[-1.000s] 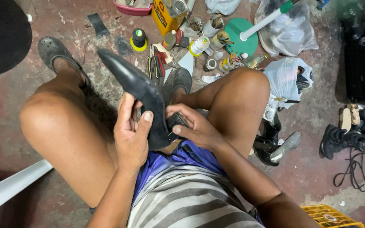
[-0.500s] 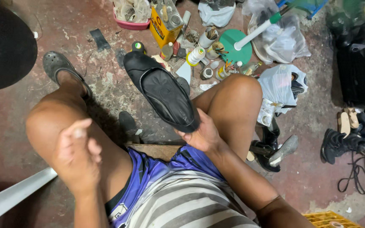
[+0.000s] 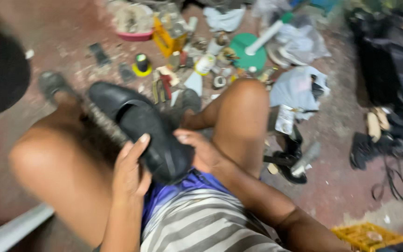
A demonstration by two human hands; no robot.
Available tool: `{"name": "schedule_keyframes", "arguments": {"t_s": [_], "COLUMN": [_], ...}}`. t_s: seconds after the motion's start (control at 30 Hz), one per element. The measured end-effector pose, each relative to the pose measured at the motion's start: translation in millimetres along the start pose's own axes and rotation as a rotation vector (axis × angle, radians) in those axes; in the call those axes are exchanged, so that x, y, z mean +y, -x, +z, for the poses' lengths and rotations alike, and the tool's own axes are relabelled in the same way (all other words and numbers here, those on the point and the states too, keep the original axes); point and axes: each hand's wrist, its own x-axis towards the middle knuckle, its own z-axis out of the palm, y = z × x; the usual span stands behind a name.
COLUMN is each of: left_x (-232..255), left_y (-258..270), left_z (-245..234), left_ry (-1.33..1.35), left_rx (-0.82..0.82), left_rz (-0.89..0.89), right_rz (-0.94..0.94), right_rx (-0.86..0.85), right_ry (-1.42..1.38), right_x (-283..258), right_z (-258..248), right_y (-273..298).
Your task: The person holds a black high-heeled shoe and presses a new sole piece onto the bottom of the shoe. They rub and smooth the sole with their hands, then flip the shoe to press and smooth the upper part of the shoe. Finally, the shoe is placed on the floor.
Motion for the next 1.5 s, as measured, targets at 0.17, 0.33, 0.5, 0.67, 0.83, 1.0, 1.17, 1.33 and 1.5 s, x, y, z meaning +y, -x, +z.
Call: {"name": "schedule_keyframes", "arguments": {"t_s": [0.17, 0.33, 0.5, 0.67, 0.83, 1.0, 1.17, 1.33, 1.5], "left_x": [7, 14, 2, -4, -16, -6, 20, 24, 27], "left_y": [-11, -12, -20, -36, -26, -26, -39, -56, -53], "left_z": [20, 14, 25, 44, 41, 24, -1, 5, 46], "left_ry": [-0.181, -0.320, -0.514, -0.524, -0.481, -0.371, -0.174, -0.006, -0.433], "left_rx": [0.147, -0.047, -0.082, -0.138, -0.114, -0.062, -0.053, -0.164, -0.012], "left_rz": [-0.006, 0.036, -0.036, -0.074, -0.109, -0.032, 0.104, 0.192, 0.357], "right_rz": [-0.191, -0.464, -0.327, -0.263, -0.651, -0.887, -0.874, -0.603, -0.549], "right_rx": [-0.137, -0.003, 0.109, 0.097, 0.123, 0.497, 1.314, 1.820, 1.250], "right_ry": [0.119, 0.394, 0.308, 0.258, 1.007, 0.897, 1.528, 1.372, 0.376], "right_x": [11, 14, 2, -6, -44, -80, -92, -60, -45], "right_z": [3, 13, 21, 22, 26, -33, -214, -301, -311], "right_y": [5, -1, 5, 9, 35, 118, 202, 258, 242]}}
